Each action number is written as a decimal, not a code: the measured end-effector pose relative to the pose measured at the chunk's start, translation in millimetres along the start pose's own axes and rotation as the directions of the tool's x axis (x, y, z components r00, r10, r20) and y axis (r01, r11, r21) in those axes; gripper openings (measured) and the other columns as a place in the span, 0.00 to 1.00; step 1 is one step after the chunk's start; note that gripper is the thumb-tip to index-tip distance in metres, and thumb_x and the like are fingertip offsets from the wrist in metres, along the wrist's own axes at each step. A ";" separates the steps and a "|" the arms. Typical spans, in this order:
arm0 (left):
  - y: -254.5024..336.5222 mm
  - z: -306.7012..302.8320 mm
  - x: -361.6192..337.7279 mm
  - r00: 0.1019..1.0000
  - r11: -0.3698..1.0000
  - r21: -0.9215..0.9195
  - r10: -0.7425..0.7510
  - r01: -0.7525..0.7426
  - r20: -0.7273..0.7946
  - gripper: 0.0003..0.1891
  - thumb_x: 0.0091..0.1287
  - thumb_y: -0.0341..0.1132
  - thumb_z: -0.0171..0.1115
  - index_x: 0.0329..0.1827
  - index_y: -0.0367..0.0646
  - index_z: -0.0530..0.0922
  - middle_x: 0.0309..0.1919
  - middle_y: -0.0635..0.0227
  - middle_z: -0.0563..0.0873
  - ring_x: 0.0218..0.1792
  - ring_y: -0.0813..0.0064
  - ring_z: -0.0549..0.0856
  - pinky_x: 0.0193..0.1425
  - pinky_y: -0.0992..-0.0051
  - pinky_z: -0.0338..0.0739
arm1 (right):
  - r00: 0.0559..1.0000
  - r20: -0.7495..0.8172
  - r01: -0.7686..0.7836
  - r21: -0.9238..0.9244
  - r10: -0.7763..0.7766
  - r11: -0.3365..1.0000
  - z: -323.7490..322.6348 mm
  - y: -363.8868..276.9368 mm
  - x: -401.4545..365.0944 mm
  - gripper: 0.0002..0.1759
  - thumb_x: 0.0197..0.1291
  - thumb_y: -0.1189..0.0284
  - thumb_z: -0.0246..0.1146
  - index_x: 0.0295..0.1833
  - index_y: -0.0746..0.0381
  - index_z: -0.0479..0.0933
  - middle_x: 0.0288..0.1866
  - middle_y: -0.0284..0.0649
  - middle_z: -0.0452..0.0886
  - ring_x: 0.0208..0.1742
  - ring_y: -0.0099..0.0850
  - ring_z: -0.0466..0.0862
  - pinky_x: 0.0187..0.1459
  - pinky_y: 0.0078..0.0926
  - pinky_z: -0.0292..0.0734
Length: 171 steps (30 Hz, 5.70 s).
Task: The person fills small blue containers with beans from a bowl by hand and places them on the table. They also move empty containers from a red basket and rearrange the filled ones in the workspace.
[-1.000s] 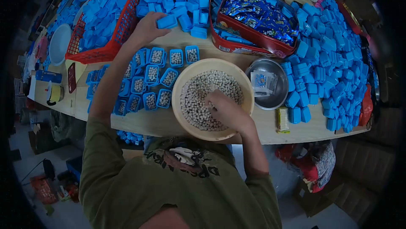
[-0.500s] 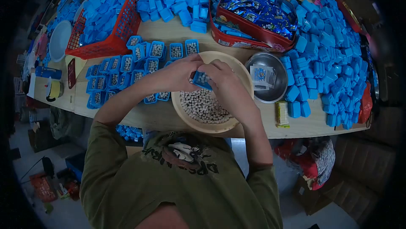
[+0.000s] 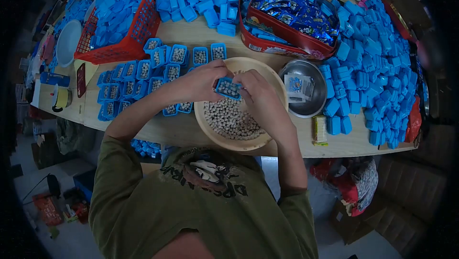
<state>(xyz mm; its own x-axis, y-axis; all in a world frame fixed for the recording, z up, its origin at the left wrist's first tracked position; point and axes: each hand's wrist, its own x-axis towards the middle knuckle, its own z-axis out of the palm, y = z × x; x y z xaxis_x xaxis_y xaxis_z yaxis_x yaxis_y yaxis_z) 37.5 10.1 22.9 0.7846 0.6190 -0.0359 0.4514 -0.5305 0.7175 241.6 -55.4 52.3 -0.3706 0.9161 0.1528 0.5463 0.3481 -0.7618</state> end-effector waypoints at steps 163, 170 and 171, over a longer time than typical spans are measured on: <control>-41.9 -52.2 27.1 0.894 0.998 0.055 0.019 0.006 -0.447 0.32 0.45 0.42 0.80 0.50 0.36 0.75 0.43 0.58 0.74 0.45 0.59 0.77 0.47 0.65 0.74 | 0.937 0.216 -0.350 0.587 0.275 0.730 -12.2 23.0 -5.3 0.07 0.59 0.81 0.64 0.43 0.64 0.76 0.43 0.32 0.75 0.40 0.19 0.79 0.36 0.16 0.79; -7.9 0.3 2.3 0.994 0.999 0.038 0.017 -0.013 -0.110 0.32 0.44 0.37 0.80 0.52 0.37 0.75 0.49 0.56 0.71 0.51 0.51 0.76 0.53 0.60 0.74 | 0.995 -0.077 -0.050 0.237 0.070 0.970 -2.3 5.1 11.3 0.12 0.55 0.81 0.66 0.46 0.63 0.78 0.43 0.39 0.76 0.42 0.32 0.81 0.43 0.29 0.75; -5.9 2.7 2.4 0.996 1.000 0.026 0.003 0.000 -0.092 0.32 0.44 0.36 0.80 0.52 0.37 0.75 0.48 0.56 0.71 0.52 0.51 0.76 0.53 0.60 0.74 | 0.995 -0.076 -0.050 0.235 0.070 0.971 -0.2 4.0 12.7 0.12 0.55 0.81 0.66 0.46 0.63 0.78 0.43 0.39 0.76 0.42 0.32 0.81 0.43 0.29 0.75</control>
<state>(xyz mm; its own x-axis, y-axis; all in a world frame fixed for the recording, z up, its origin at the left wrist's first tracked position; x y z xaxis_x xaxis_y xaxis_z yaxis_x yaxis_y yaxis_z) 37.9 13.1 16.7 0.7432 0.6684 0.0304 0.4623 -0.5458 0.6988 239.2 -42.3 51.3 -0.2731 0.9507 0.1471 0.3720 0.2454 -0.8952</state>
